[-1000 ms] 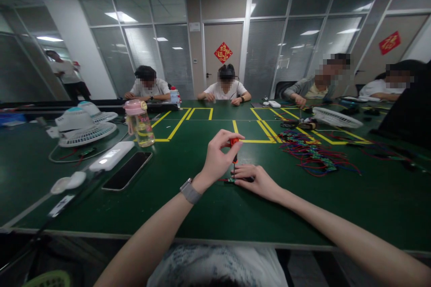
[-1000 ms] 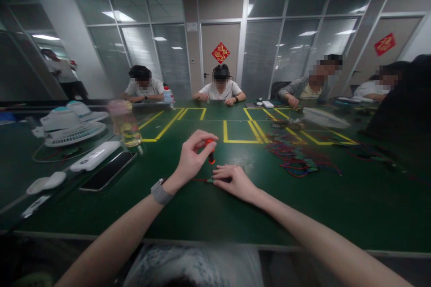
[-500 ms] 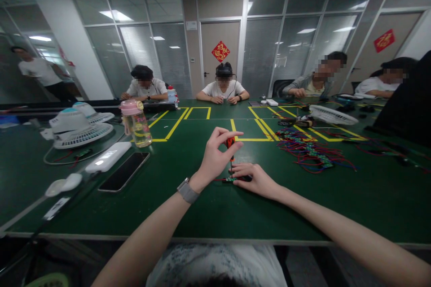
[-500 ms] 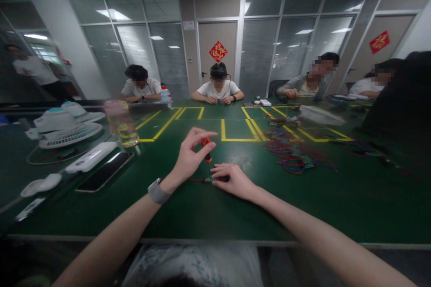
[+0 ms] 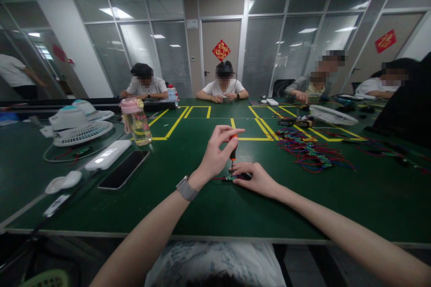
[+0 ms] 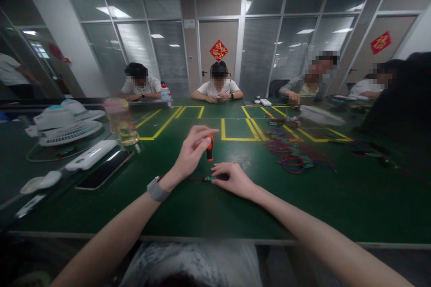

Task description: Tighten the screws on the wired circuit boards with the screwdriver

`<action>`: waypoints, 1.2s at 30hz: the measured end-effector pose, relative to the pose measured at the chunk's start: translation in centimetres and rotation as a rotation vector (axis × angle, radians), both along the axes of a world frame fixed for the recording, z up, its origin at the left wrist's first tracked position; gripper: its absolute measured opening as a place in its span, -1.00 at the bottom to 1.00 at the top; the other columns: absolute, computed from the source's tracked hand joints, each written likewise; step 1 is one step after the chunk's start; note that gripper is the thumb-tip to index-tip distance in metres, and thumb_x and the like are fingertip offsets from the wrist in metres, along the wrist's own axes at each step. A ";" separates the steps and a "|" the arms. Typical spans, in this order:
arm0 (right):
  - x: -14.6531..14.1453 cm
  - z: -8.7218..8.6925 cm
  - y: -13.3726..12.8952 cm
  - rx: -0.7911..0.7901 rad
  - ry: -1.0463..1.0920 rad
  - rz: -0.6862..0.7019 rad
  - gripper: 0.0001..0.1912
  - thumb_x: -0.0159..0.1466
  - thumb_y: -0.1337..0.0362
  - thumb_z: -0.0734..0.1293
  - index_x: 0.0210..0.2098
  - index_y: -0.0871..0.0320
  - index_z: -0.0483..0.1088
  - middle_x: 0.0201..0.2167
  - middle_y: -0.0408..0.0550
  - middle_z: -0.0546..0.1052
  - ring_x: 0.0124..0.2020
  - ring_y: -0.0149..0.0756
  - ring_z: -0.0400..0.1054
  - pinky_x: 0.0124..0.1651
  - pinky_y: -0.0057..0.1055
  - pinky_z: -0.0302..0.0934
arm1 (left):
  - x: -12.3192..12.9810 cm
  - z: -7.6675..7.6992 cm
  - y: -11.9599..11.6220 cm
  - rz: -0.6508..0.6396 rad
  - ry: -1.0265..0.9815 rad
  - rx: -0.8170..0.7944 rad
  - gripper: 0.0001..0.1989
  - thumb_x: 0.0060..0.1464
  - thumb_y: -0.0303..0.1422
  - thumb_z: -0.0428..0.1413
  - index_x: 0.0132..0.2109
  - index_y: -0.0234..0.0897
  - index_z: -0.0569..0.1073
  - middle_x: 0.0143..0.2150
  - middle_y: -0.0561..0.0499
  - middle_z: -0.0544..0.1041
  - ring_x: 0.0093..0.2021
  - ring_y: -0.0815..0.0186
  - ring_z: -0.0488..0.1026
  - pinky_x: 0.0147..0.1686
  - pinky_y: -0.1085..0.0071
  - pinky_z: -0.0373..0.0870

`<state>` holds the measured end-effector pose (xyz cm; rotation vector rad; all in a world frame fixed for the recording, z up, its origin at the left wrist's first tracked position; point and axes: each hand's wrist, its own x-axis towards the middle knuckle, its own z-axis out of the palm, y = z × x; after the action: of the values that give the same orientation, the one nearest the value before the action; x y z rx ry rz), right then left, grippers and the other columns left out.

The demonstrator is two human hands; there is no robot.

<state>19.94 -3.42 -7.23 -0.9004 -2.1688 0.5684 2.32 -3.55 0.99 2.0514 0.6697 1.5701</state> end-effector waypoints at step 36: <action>-0.2 0.3 -0.4 -0.050 0.062 -0.022 -0.90 0.13 0.28 0.43 -0.36 0.15 0.56 -0.21 0.03 0.61 -0.11 -0.17 0.49 0.03 -0.20 0.34 | 0.2 -0.3 -0.1 0.051 -0.077 0.008 -0.76 0.22 -0.34 0.03 -0.06 -0.19 0.55 -0.05 -0.08 0.40 -0.03 0.30 0.41 -0.10 0.44 0.44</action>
<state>19.72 -3.79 -6.94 -0.9203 -2.0946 0.6342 2.55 -3.65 0.71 1.9830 0.6929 1.6738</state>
